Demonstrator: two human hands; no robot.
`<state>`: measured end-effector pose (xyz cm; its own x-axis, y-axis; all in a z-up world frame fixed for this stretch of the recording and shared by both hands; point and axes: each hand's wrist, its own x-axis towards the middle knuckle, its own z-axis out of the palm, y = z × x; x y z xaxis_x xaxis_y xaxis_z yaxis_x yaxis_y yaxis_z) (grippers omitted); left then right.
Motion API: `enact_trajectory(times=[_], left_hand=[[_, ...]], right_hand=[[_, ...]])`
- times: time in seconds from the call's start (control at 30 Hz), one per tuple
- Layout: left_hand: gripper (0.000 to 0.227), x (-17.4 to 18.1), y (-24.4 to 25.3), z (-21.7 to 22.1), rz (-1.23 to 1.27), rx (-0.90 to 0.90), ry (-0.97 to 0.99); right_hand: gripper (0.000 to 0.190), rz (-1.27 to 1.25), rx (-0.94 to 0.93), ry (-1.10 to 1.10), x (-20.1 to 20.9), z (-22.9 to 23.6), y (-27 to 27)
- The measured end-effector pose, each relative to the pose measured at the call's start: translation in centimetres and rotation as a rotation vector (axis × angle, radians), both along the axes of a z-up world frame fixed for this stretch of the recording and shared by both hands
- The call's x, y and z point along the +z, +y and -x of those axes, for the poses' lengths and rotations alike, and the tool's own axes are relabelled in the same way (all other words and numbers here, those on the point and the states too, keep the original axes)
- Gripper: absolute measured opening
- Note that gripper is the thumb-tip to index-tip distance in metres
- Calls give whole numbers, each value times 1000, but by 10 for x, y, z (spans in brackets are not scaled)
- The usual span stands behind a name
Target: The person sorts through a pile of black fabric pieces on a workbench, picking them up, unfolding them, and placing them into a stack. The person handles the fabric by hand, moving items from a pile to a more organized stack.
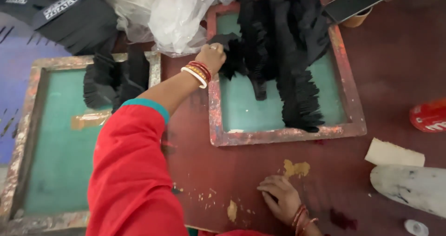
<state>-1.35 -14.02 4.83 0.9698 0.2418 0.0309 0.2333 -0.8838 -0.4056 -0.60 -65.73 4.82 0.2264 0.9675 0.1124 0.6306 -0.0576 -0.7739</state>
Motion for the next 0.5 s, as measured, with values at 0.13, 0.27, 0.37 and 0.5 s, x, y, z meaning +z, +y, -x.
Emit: enact_trajectory(times=[0.13,0.27,0.37,0.5], left_hand=[[109,44,-13,39,205,56,164],[90,19,15,35,679,166,-62],[92,5,12,13,905,475,-480],[115,10,-10,-26,683,776,-671]], right_hand=[[19,-3,-2,-8,-4,0,-1],[18,34,-18,2,2,3,0],[17,12,-18,-36,-8,2,-2],[18,15,-12,-35,-3,2,0]])
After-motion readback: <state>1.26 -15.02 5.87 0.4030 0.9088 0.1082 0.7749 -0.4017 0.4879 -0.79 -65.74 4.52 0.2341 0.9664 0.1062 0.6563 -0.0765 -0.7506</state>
